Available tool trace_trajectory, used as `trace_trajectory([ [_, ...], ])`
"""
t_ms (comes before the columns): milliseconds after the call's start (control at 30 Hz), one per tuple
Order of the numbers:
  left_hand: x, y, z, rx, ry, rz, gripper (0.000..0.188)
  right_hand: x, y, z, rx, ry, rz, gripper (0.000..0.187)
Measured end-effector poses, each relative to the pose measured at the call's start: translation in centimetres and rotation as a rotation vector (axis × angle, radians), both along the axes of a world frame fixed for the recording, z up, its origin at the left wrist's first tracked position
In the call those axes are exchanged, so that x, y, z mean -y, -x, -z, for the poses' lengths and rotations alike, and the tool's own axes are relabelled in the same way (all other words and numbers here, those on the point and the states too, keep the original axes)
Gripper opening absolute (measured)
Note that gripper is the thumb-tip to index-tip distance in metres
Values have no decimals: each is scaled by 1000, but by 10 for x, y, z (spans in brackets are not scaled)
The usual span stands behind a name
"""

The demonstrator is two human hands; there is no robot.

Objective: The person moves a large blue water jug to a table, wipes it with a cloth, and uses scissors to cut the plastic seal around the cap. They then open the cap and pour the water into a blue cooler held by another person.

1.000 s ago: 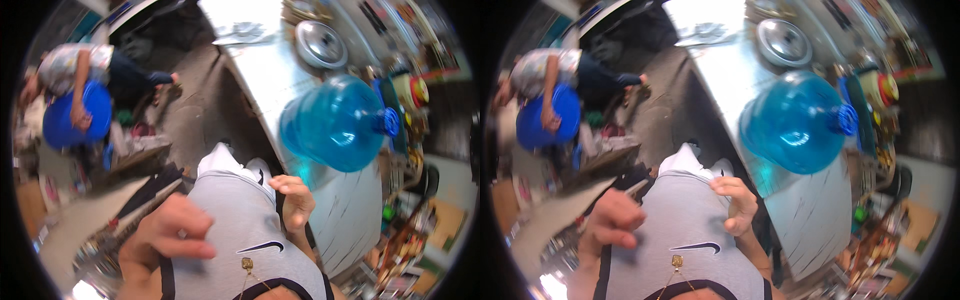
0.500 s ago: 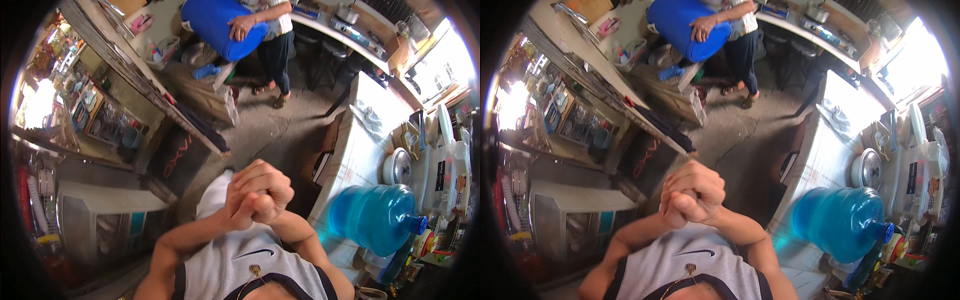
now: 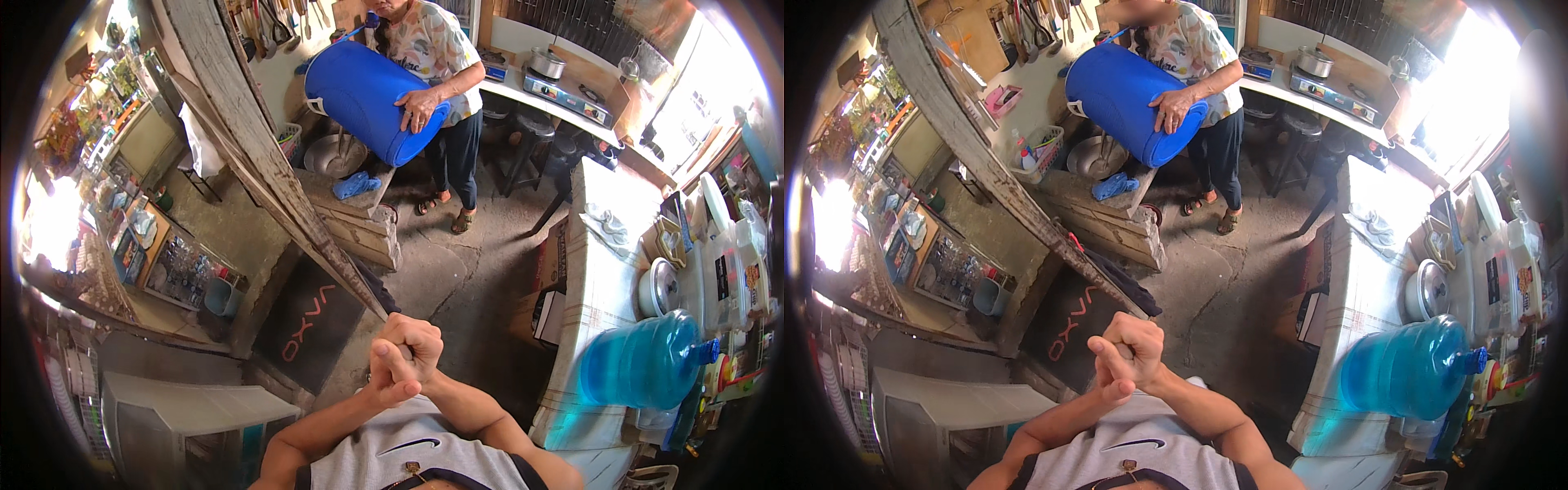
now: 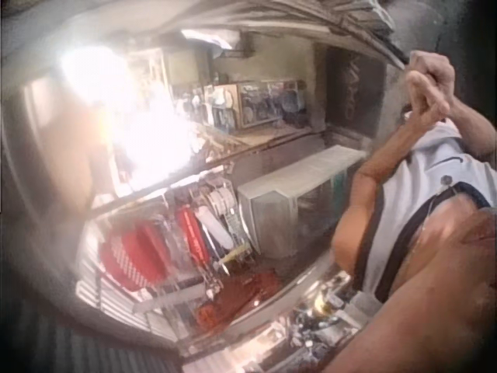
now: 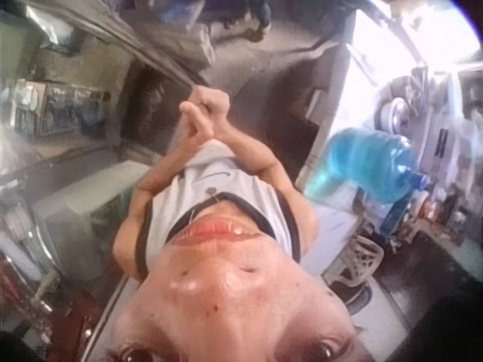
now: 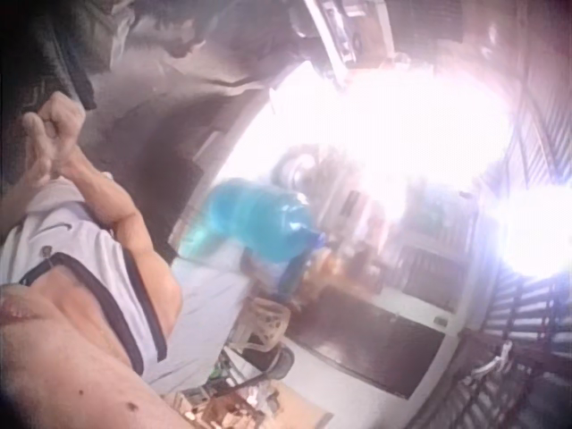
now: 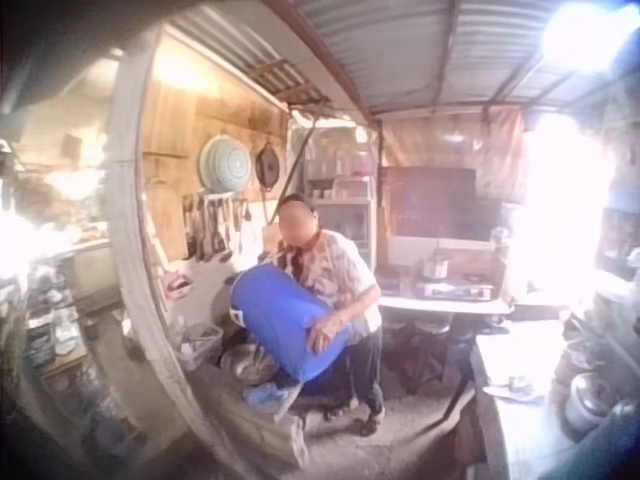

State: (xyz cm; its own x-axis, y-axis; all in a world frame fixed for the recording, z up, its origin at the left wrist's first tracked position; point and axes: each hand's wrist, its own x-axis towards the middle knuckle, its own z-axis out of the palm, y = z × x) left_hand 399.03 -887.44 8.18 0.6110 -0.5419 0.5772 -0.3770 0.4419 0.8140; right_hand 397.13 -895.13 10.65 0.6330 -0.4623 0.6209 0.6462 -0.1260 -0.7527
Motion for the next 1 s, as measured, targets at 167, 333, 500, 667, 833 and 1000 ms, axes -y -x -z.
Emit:
trace_trajectory([
  [167, 23, -25, -12, 86, 22, 138, 52, 16, -15, -2, 101, 7, 116, 18],
  [333, 76, -47, -11, 202, 20, 117, 46, 64, -29, 7, 102, -72, 166, 17],
  [500, 122, -63, 7, -12, -242, 226, 50, 150, -34, 21, -37, 2, 68, 34],
  [667, 181, -77, 36, -572, -119, 474, 82, 230, -32, 49, -550, 45, 14, 21],
  [833, 219, -103, 62, -1053, 73, 682, 96, 301, -50, 88, -787, 61, -172, 21],
  [1000, 292, -152, 68, -1085, 303, 795, 99, 349, -87, 108, -633, -276, -136, 21],
])
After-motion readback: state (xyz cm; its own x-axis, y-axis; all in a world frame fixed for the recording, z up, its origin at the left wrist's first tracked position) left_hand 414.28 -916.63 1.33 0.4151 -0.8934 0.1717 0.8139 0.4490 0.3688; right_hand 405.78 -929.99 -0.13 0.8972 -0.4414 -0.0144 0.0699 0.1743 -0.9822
